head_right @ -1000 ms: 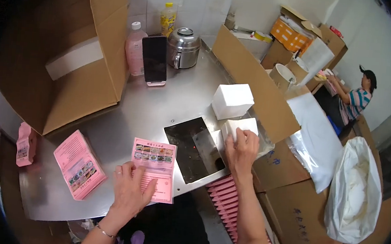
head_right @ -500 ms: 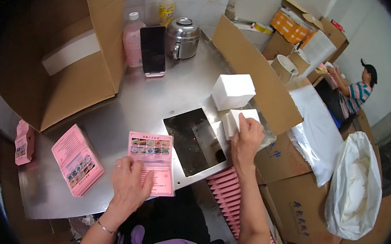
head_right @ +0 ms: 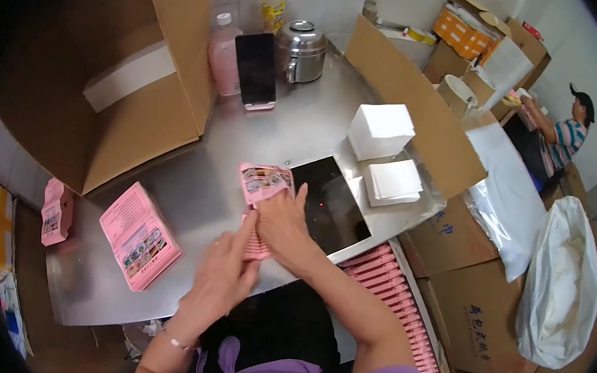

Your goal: Packing pink item packets into small white boxes and then placing them into a large cardboard shipping box.

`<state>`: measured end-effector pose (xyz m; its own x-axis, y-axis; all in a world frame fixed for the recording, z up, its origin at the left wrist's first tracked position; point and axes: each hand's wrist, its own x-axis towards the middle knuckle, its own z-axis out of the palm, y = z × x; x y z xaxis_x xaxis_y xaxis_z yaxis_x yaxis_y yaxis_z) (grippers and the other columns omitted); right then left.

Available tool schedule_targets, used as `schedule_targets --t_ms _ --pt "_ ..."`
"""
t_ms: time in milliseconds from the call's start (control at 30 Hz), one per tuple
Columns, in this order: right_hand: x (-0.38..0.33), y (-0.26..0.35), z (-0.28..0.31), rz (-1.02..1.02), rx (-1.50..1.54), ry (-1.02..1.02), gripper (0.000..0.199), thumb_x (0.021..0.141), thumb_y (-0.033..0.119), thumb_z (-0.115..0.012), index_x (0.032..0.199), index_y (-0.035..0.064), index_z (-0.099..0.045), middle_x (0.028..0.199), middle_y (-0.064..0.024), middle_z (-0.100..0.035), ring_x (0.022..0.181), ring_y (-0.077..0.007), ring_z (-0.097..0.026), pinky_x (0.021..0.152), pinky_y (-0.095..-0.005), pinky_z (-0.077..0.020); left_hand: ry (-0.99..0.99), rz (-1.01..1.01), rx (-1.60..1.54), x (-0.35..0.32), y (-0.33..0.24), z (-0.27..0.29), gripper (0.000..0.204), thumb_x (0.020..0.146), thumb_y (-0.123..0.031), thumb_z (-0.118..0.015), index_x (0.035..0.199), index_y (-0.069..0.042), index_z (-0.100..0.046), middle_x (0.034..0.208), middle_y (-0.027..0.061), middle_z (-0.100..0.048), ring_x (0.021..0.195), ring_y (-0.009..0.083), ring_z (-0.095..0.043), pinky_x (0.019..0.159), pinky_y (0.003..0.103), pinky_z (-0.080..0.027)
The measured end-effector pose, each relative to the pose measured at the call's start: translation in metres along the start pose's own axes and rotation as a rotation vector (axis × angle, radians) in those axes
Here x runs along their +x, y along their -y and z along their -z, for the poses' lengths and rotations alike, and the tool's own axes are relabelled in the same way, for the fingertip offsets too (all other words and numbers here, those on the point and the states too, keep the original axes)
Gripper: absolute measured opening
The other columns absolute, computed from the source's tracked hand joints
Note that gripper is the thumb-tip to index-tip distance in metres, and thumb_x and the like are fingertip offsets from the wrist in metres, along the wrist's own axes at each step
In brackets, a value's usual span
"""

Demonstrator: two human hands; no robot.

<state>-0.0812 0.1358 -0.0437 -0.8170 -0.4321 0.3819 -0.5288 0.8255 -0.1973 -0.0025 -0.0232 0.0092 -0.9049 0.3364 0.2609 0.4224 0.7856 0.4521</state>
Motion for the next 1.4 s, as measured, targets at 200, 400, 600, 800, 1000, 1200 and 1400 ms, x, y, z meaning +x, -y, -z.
schedule_targets --t_ms 200,400,600,800,1000,1200,1400 --pt "-0.024 -0.067 0.019 -0.408 0.107 0.256 0.021 0.088 0.018 -0.058 0.088 -0.0026 -0.064 0.080 -0.0265 -0.067 0.077 -0.0438 -0.068 0.073 -0.0495 -0.0554 0.089 -0.006 -0.243 -0.039 0.008 0.029 0.055 0.076 -0.004 -0.069 0.129 -0.007 -0.058 0.097 0.0132 -0.057 0.088 0.0317 -0.057 0.079 0.042 -0.045" --pt "-0.043 -0.100 0.089 -0.391 0.017 -0.306 0.016 0.089 0.011 -0.060 0.101 0.0023 -0.067 0.092 -0.0164 -0.069 0.084 -0.0362 -0.067 0.075 -0.0437 -0.0531 -0.214 0.083 -0.011 -0.050 0.035 0.068 0.025 0.068 0.010 -0.057 0.089 -0.003 -0.058 0.103 0.0168 -0.056 0.097 0.0366 -0.053 0.084 0.040 -0.045" --pt "-0.029 -0.200 0.113 -0.543 -0.006 -0.446 0.026 0.097 0.019 -0.055 0.106 -0.0019 -0.066 0.090 -0.0238 -0.066 0.086 -0.0391 -0.064 0.081 -0.0435 -0.0494 -0.317 0.276 0.153 -0.060 0.070 0.077 0.030 0.070 0.014 -0.055 0.095 -0.002 -0.058 0.112 0.0176 -0.053 0.107 0.0395 -0.050 0.088 0.049 -0.044" --pt "-0.034 -0.204 0.120 -0.622 0.164 -0.301 0.031 0.099 0.026 -0.058 0.102 -0.0037 -0.064 0.082 -0.0184 -0.066 0.075 -0.0296 -0.059 0.076 -0.0363 -0.0482 -0.142 0.429 0.375 -0.069 0.091 0.071 0.031 0.087 0.000 -0.056 0.118 -0.007 -0.057 0.120 0.0176 -0.051 0.117 0.0387 -0.047 0.100 0.048 -0.037" --pt "-0.050 -0.161 0.119 -0.389 -0.109 -0.505 0.028 0.091 0.021 -0.067 0.107 -0.0025 -0.068 0.102 -0.0176 -0.067 0.095 -0.0315 -0.062 0.084 -0.0404 -0.0496 -0.315 0.461 0.213 -0.067 0.091 0.063 0.032 0.091 -0.003 -0.057 0.123 -0.007 -0.057 0.121 0.0167 -0.052 0.115 0.0379 -0.048 0.103 0.048 -0.034" --pt "-0.053 -0.120 0.081 -0.409 -0.326 -0.323 0.021 0.089 0.015 -0.066 0.100 -0.0021 -0.069 0.093 -0.0173 -0.061 0.092 -0.0358 -0.057 0.083 -0.0454 -0.0477 -0.265 0.446 0.417 -0.076 0.111 0.082 0.020 0.089 -0.001 -0.057 0.108 -0.004 -0.057 0.107 0.0161 -0.055 0.105 0.0367 -0.051 0.103 0.049 -0.034" --pt "-0.045 -0.130 0.082 -0.438 -0.246 -0.408 0.019 0.090 0.015 -0.063 0.079 0.0012 -0.069 0.083 -0.0139 -0.058 0.086 -0.0330 -0.055 0.074 -0.0451 -0.0444 -0.305 0.259 0.327 -0.057 0.094 0.089 0.020 0.086 0.001 -0.060 0.105 -0.002 -0.057 0.095 0.0145 -0.057 0.095 0.0351 -0.055 0.089 0.046 -0.042"
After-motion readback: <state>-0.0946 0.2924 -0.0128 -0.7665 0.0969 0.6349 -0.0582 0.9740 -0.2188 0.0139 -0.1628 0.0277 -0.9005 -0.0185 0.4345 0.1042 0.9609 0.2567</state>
